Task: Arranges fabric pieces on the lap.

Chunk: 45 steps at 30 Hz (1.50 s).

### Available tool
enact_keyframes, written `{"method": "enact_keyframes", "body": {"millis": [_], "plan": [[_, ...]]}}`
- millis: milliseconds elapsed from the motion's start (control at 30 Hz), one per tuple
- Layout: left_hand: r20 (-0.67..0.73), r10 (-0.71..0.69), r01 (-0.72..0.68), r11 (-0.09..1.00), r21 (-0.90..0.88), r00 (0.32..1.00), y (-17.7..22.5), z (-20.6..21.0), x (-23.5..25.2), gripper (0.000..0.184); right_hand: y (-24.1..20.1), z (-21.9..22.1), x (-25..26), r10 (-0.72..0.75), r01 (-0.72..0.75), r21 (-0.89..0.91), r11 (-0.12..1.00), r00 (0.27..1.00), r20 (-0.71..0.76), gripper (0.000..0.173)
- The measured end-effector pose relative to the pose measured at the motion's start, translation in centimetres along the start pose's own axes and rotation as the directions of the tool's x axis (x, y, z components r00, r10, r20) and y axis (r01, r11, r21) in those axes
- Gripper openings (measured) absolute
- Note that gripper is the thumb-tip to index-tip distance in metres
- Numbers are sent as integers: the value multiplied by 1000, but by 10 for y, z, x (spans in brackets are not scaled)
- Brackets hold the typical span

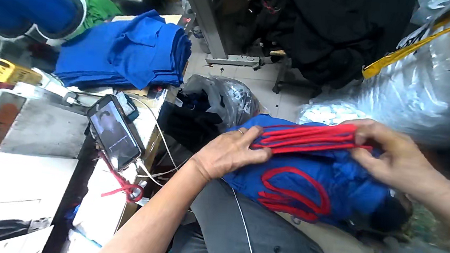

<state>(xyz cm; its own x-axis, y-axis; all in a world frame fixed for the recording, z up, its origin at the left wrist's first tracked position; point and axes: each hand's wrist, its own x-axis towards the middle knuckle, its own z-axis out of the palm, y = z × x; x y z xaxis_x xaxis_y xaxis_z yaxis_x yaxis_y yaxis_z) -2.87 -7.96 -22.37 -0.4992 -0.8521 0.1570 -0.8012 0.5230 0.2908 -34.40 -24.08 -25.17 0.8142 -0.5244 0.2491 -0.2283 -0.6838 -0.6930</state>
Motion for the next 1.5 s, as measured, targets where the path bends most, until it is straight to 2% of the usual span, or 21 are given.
{"method": "enact_keyframes", "body": {"millis": [100,167,233,333,400,433,500,600,667,700,767,867,933,1033,1133,1200,1267,1333,1400,1433,1500], "plan": [[150,36,-50,995,89,988,8,14,-4,53,3,24,-22,-169,184,-96,978,974,148,20],[284,-50,17,993,116,958,18,46,-9,61,17,54,-54,-144,213,-199,957,939,313,39],[442,-177,137,983,122,879,30,75,-8,52,17,72,-75,-54,190,-286,939,904,423,46],[584,-263,243,963,115,768,39,85,0,36,5,68,-86,22,158,-300,941,854,519,25],[602,-263,249,962,108,754,35,79,2,29,2,58,-86,90,120,-284,951,773,628,16],[605,-256,257,962,88,754,32,76,2,27,4,55,-85,88,113,-266,957,762,642,19],[565,-243,285,959,15,789,23,66,0,27,17,49,-77,19,83,-167,982,845,535,18],[239,-181,217,967,-135,954,3,43,-7,14,23,22,-35,51,-58,17,998,963,266,20],[34,-110,113,989,-99,993,-8,20,-3,10,16,5,-5,-10,8,32,999,999,52,19],[-7,-80,80,996,-44,997,-11,8,-2,11,9,-1,7,-58,58,20,998,998,-2,13],[-3,-34,34,998,47,999,-11,-10,-4,23,0,-2,17,-179,179,-46,983,984,-10,9],[113,-21,6,991,131,993,0,2,-16,49,10,22,0,-292,316,-134,939,941,171,19],[252,-141,110,985,133,957,13,33,-19,59,25,49,-20,-241,321,-216,922,913,331,32],[499,-378,363,922,130,780,32,74,-10,53,33,82,-48,-111,256,-308,916,901,418,41],[638,-455,478,865,151,622,39,76,4,37,22,78,-55,4,195,-322,926,851,525,27],[675,-442,483,864,142,591,35,66,8,33,14,65,-46,120,143,-320,937,727,676,19],[660,-410,478,874,87,629,24,51,8,33,10,52,-31,199,43,-291,956,632,749,27],[500,-367,427,904,-7,785,10,38,4,27,19,39,-19,140,-63,-140,988,753,643,19],[238,-272,295,953,-68,933,-6,23,5,17,29,23,-2,24,-35,22,999,929,369,8],[108,-199,207,976,-66,974,-11,15,9,11,31,12,8,-19,8,46,999,970,242,6],[3,-89,89,996,4,996,-11,-1,16,9,22,-7,21,-96,96,8,995,991,95,8]]}}
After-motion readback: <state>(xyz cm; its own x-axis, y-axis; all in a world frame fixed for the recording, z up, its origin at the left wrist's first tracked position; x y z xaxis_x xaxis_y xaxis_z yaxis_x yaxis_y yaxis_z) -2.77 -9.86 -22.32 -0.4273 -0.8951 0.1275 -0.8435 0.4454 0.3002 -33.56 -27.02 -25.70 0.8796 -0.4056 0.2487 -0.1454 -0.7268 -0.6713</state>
